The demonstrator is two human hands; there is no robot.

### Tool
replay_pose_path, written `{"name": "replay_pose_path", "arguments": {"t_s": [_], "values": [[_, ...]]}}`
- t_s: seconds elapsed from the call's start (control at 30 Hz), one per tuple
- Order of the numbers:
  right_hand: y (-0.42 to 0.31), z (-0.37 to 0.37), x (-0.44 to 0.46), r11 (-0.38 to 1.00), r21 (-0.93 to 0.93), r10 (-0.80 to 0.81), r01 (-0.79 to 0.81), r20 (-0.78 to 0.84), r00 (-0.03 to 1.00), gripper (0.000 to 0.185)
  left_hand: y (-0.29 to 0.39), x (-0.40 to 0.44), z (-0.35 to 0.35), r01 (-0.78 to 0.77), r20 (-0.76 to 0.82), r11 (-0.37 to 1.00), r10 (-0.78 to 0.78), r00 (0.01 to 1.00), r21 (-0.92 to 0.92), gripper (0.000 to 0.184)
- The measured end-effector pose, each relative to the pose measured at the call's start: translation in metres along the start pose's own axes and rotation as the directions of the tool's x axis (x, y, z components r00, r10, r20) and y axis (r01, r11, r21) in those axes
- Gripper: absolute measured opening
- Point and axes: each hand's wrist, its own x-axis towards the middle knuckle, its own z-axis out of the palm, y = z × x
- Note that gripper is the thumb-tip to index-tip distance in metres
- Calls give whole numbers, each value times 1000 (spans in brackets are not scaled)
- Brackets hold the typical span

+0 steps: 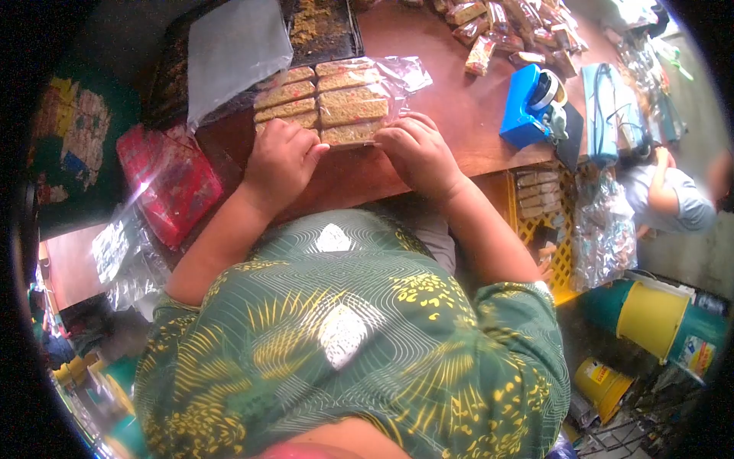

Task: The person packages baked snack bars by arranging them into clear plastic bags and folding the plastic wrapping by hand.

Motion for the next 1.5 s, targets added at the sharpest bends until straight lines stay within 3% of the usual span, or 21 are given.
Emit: {"name": "replay_pose_path", "arguments": {"t_s": [0.13,0.3,0.4,0.5,0.6,0.73,0.83,0.93,0.97,1.07,1.1,1.37,1.5], "values": [[-8,-1,5,989,-58,132,-135,-45,990,28,-2,5,-1,2,5,1000,-2,1000,2,14],[-12,-2,8,956,10,294,-294,-5,956,38,1,6,-1,38,21,999,-38,999,26,15],[-13,-1,12,915,103,392,-391,12,920,39,2,7,8,6,-152,997,7,988,83,11],[-13,-1,15,868,183,461,-461,48,886,40,-1,9,3,-230,-89,968,239,967,98,31],[-13,-1,17,839,214,497,-500,71,865,41,-9,7,11,-294,14,946,295,955,137,45],[-10,0,15,802,233,543,-551,104,834,42,-14,9,15,-275,41,958,272,961,77,41],[-22,-9,20,926,-39,374,-377,-58,926,35,-15,9,15,-255,52,966,253,966,37,42],[-46,-22,21,958,-106,254,-268,-126,959,26,-13,10,11,-226,80,974,225,971,12,44],[-55,-26,21,962,-19,272,-272,-23,962,21,-14,11,11,-226,84,974,225,971,4,44],[-58,-11,14,973,8,225,-230,191,956,22,-15,14,8,-214,108,976,216,971,-25,46],[-56,-5,12,973,42,214,-227,206,955,21,-15,15,7,-208,116,978,210,971,-34,47],[-25,26,15,971,-11,238,-239,-54,970,10,-18,16,7,-178,73,971,192,979,-161,35],[-21,32,13,959,32,282,-280,-123,952,37,-18,17,11,-156,-1,969,159,987,-192,27]]}}
